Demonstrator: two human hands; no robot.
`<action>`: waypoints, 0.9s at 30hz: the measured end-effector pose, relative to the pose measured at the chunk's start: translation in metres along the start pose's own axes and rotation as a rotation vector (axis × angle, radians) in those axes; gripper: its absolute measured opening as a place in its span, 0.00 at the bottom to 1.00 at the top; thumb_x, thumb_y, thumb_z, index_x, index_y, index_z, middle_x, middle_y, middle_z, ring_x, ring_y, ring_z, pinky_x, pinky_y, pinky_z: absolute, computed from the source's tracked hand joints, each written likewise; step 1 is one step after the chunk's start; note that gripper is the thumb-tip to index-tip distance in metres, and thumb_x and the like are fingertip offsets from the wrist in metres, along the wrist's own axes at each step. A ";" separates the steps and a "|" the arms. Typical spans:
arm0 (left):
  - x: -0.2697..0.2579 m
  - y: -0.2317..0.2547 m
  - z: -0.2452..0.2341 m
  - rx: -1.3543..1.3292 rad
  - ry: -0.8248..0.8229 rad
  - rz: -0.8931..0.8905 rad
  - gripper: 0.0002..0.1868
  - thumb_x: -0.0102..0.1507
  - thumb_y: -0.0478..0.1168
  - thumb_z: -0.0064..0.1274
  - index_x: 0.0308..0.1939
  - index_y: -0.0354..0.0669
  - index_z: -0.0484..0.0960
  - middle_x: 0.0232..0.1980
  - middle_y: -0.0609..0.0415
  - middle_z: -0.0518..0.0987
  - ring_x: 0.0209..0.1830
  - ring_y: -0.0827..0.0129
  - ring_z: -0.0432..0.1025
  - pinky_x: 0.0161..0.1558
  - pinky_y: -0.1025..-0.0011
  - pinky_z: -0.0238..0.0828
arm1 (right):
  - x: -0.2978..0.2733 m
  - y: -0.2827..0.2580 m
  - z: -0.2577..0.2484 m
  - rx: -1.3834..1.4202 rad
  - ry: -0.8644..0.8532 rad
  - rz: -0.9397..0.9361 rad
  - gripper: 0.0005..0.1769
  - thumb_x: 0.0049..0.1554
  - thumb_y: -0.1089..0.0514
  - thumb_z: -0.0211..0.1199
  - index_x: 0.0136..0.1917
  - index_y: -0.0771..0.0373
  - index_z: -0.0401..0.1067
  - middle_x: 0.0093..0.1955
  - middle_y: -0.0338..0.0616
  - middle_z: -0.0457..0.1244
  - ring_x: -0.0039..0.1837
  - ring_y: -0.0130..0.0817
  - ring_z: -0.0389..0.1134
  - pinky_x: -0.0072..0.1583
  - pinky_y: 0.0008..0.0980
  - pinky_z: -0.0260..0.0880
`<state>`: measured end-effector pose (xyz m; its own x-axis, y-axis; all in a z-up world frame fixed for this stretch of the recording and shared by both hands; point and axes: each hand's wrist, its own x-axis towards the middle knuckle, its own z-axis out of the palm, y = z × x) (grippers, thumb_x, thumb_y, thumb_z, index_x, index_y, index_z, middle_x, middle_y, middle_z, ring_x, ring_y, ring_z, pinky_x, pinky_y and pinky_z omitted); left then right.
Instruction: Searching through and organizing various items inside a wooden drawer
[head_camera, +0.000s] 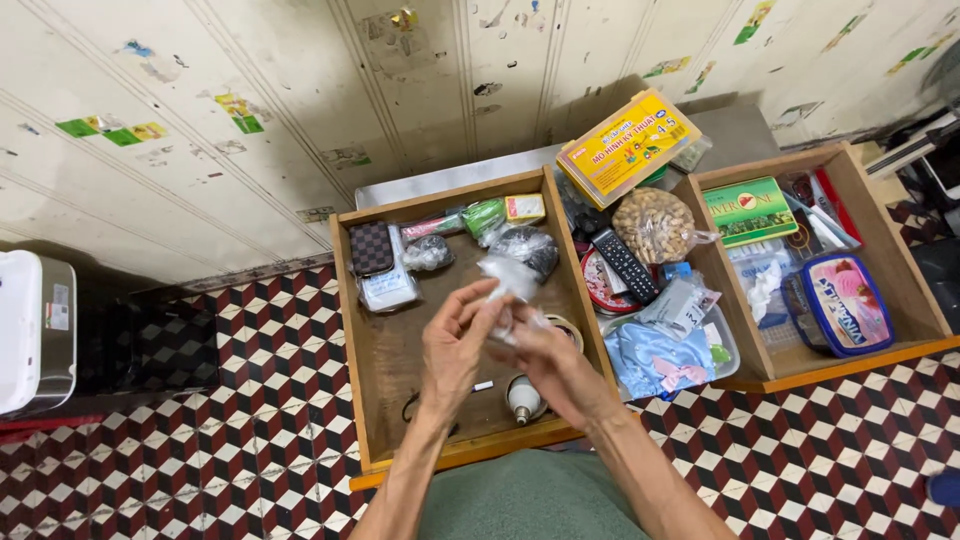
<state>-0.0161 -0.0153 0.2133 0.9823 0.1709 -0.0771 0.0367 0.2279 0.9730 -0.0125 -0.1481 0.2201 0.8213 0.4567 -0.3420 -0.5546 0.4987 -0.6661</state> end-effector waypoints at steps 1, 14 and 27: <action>0.000 -0.005 -0.001 0.024 -0.037 0.007 0.17 0.62 0.40 0.52 0.54 0.38 0.76 0.40 0.45 0.83 0.32 0.73 0.74 0.39 0.75 0.72 | 0.008 0.007 -0.015 0.104 0.039 -0.028 0.27 0.53 0.51 0.55 0.63 0.64 0.63 0.62 0.53 0.61 0.61 0.43 0.63 0.64 0.43 0.60; -0.043 0.013 0.005 -0.573 -0.505 -0.739 0.10 0.61 0.36 0.52 0.46 0.38 0.74 0.18 0.66 0.59 0.13 0.84 0.51 0.17 0.86 0.55 | 0.024 -0.047 -0.036 0.197 0.263 -0.152 0.15 0.52 0.53 0.64 0.47 0.66 0.70 0.38 0.46 0.67 0.39 0.35 0.69 0.44 0.29 0.71; 0.007 0.018 0.005 -0.107 0.044 -0.321 0.17 0.50 0.41 0.66 0.40 0.41 0.82 0.34 0.56 0.80 0.33 0.75 0.71 0.41 0.78 0.66 | 0.007 -0.027 -0.024 -0.463 0.209 -0.142 0.10 0.51 0.58 0.67 0.43 0.68 0.75 0.27 0.47 0.62 0.25 0.22 0.58 0.29 0.18 0.59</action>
<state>-0.0078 -0.0143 0.2313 0.9148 0.1145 -0.3873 0.3212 0.3752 0.8695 0.0112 -0.1762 0.2200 0.9195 0.2280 -0.3203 -0.3574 0.1455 -0.9225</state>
